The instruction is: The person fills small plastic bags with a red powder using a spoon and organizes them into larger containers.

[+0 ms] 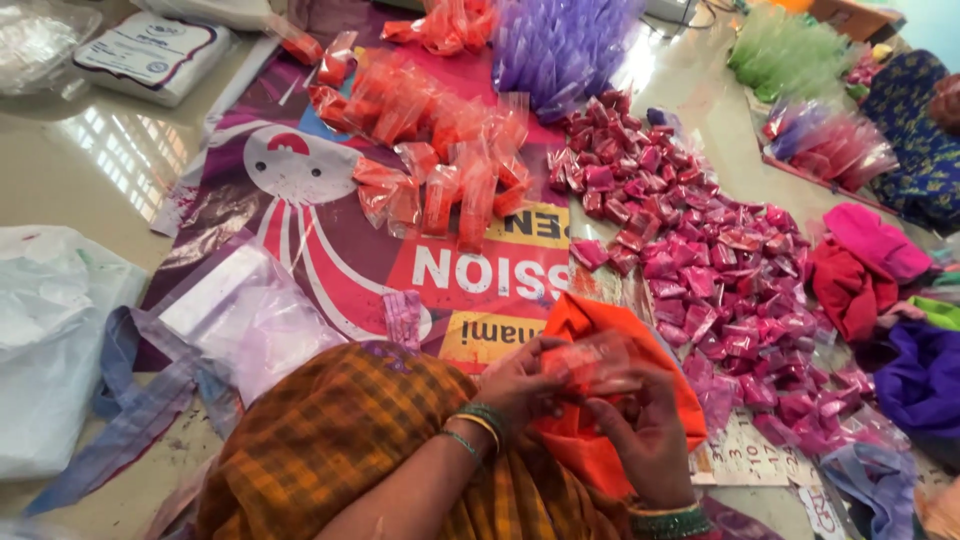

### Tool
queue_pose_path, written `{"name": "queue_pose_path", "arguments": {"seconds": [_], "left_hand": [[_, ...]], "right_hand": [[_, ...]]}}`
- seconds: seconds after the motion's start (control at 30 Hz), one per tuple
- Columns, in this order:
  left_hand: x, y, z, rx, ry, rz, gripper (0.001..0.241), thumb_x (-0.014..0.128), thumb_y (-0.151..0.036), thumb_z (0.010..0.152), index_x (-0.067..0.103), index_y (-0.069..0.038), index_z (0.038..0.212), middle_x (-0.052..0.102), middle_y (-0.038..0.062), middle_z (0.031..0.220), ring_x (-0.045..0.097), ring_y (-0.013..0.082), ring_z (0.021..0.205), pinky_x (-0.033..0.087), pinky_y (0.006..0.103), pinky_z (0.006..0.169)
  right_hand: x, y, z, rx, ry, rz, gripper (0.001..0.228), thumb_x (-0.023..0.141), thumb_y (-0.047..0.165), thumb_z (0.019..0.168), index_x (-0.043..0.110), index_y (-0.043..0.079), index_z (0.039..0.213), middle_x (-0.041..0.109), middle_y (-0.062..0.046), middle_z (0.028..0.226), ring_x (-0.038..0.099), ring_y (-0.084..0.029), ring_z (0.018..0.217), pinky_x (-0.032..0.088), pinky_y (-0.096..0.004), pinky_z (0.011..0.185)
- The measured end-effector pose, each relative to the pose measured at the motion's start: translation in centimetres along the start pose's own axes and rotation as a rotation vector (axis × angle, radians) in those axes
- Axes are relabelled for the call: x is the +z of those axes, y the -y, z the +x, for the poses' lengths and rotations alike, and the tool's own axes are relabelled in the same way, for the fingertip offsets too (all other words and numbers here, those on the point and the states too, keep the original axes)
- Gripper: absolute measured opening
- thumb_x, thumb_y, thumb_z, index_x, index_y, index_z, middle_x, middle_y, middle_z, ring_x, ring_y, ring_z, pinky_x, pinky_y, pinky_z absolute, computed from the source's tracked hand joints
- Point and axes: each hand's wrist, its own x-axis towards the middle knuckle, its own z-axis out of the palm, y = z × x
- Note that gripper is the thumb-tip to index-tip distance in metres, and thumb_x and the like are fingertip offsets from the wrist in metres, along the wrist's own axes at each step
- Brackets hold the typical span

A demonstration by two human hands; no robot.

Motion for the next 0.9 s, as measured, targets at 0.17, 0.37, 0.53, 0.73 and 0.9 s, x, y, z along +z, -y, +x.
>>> {"name": "queue_pose_path", "arguments": {"seconds": [0.17, 0.37, 0.53, 0.73, 0.9], "left_hand": [[-0.2, -1.0, 0.0, 0.003, 0.083, 0.044, 0.051, 0.074, -0.016, 0.095, 0.05, -0.009, 0.14, 0.071, 0.009, 0.105, 0.073, 0.0193, 0.083, 0.06, 0.0294, 0.06], [-4.1, 0.0, 3.3, 0.197, -0.46, -0.029, 0.035, 0.066, -0.032, 0.097, 0.058, -0.006, 0.12, 0.071, 0.008, 0.084, 0.062, 0.0142, 0.058, 0.043, 0.0234, 0.043], [-3.8, -1.2, 3.5, 0.282, -0.816, -0.03, 0.035, 0.058, -0.042, 0.099, 0.059, -0.008, 0.107, 0.061, 0.005, 0.071, 0.055, 0.011, 0.05, 0.04, 0.0238, 0.043], [-4.5, -0.8, 4.5, 0.203, -0.832, -0.093, 0.029, 0.063, -0.039, 0.097, 0.059, -0.012, 0.106, 0.06, 0.004, 0.07, 0.054, 0.0109, 0.053, 0.037, 0.0236, 0.045], [-5.4, -1.0, 4.3, 0.253, -0.84, -0.108, 0.027, 0.063, -0.037, 0.097, 0.058, -0.012, 0.106, 0.06, 0.004, 0.07, 0.052, 0.0114, 0.051, 0.036, 0.0242, 0.044]], "right_hand": [[-1.7, 0.7, 1.6, 0.19, -0.109, -0.363, 0.016, 0.07, 0.011, 0.095, 0.076, -0.002, 0.103, 0.075, -0.009, 0.086, 0.066, -0.011, 0.069, 0.054, -0.026, 0.06], [-3.3, 6.9, 11.7, 0.036, -0.017, -0.636, 0.02, 0.066, 0.017, 0.097, 0.076, 0.002, 0.105, 0.079, -0.007, 0.086, 0.075, -0.011, 0.074, 0.06, -0.025, 0.063], [-4.2, 4.1, 23.8, 0.07, 0.007, -1.026, 0.028, 0.067, 0.034, 0.097, 0.078, 0.008, 0.098, 0.076, -0.009, 0.076, 0.074, -0.018, 0.067, 0.058, -0.032, 0.063], [0.1, -6.7, 33.9, -0.08, -0.05, -1.222, 0.035, 0.061, 0.044, 0.103, 0.079, 0.015, 0.099, 0.074, -0.015, 0.084, 0.073, -0.032, 0.077, 0.057, -0.047, 0.075], [3.9, -13.5, 32.3, -0.219, 0.128, -1.263, 0.023, 0.055, 0.026, 0.1, 0.074, 0.018, 0.11, 0.075, -0.009, 0.104, 0.073, -0.032, 0.085, 0.057, -0.048, 0.073]]}}
